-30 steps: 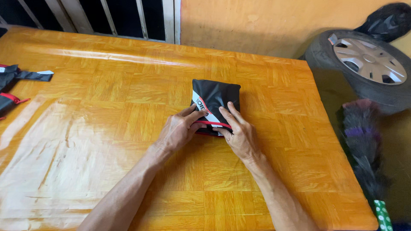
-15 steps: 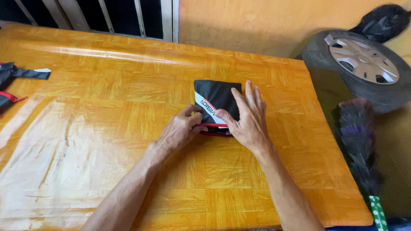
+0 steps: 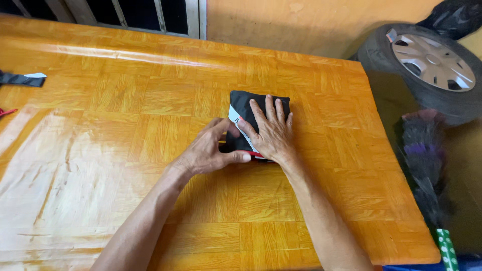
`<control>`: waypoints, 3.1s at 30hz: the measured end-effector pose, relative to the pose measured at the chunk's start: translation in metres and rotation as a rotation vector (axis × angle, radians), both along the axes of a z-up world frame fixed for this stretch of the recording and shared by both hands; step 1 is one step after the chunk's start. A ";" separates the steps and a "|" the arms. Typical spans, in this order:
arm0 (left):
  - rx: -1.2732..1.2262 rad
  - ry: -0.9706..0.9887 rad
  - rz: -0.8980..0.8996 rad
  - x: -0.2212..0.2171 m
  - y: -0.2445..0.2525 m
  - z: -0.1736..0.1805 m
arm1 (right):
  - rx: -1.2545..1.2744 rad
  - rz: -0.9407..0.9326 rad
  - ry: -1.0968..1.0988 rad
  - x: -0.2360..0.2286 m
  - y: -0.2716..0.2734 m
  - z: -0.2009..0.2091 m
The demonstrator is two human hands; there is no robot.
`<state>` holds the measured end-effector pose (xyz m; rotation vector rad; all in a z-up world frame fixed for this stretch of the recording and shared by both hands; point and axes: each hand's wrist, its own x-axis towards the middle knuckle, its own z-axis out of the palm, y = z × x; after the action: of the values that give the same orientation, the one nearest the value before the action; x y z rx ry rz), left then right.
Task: The person folds a black garment on a wooden table, smoothing the fabric with their hands and then tucking it into a small integrated pouch.
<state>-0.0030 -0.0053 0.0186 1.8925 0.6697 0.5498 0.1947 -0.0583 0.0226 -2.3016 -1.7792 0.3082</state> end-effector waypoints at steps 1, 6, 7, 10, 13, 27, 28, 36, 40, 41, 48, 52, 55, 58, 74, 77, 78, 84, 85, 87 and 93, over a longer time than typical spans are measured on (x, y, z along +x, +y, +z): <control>0.003 0.004 -0.003 0.005 -0.001 0.001 | 0.003 -0.003 0.004 0.003 0.002 -0.002; 0.265 0.054 0.044 0.030 -0.005 -0.029 | -0.025 -0.001 0.080 0.014 0.001 -0.013; 0.256 0.057 0.040 0.030 -0.009 -0.032 | -0.034 -0.005 0.083 0.015 -0.001 -0.018; 0.211 0.069 0.213 0.031 -0.007 -0.027 | 0.007 -0.009 0.170 0.021 0.003 -0.017; -0.029 0.177 0.251 0.022 -0.004 -0.032 | -0.001 -0.019 0.199 0.017 -0.003 -0.019; 0.520 -0.221 -0.137 0.023 -0.043 0.006 | 0.359 -0.395 1.566 0.019 0.001 -0.011; 0.519 -0.221 -0.134 0.025 -0.044 0.002 | 0.355 -0.394 1.565 0.031 0.002 -0.021; 0.590 0.041 0.187 0.031 -0.035 -0.025 | 0.582 0.237 0.287 0.006 -0.027 0.019; 0.507 0.307 0.107 0.035 -0.030 -0.039 | 0.447 0.277 0.188 -0.010 -0.028 0.009; 0.524 0.348 0.091 0.036 -0.031 -0.036 | 0.376 0.299 0.092 -0.015 -0.030 0.013; 0.521 0.436 0.076 0.041 -0.032 -0.039 | 0.134 0.157 -0.089 0.002 -0.008 -0.002; 0.374 0.422 0.053 0.040 -0.022 -0.034 | -0.037 0.069 0.046 0.012 -0.004 -0.021; 0.237 0.258 0.046 0.041 -0.006 -0.032 | -0.005 0.021 0.111 0.011 -0.005 -0.023; -0.036 0.026 0.208 0.047 0.011 -0.032 | 0.053 0.036 0.156 0.018 -0.008 -0.032; -0.936 -0.264 0.579 0.039 -0.014 0.032 | 0.342 -0.339 1.432 0.000 -0.025 0.021; -0.927 -0.298 0.566 0.035 -0.020 0.039 | 0.297 -0.323 1.421 0.040 -0.006 -0.039; -0.910 -0.300 0.584 0.033 -0.022 0.040 | 0.295 -0.314 1.431 0.066 0.007 -0.079; -0.903 -0.434 0.549 0.044 0.002 -0.011 | 0.312 -0.269 1.569 0.015 -0.014 -0.022; -0.902 -0.434 0.549 0.047 0.000 -0.007 | 0.312 -0.268 1.569 0.008 -0.015 -0.011; -0.972 -0.531 0.456 0.052 -0.005 0.001 | 0.292 -0.318 1.561 -0.005 -0.019 0.010; -0.742 -0.212 0.355 0.030 0.003 0.018 | 0.384 -0.486 1.382 0.013 -0.004 -0.010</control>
<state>0.0274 -0.0018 0.0361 1.0152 0.9198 0.6066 0.2073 -0.0626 0.0125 -1.4211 -0.5012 1.0065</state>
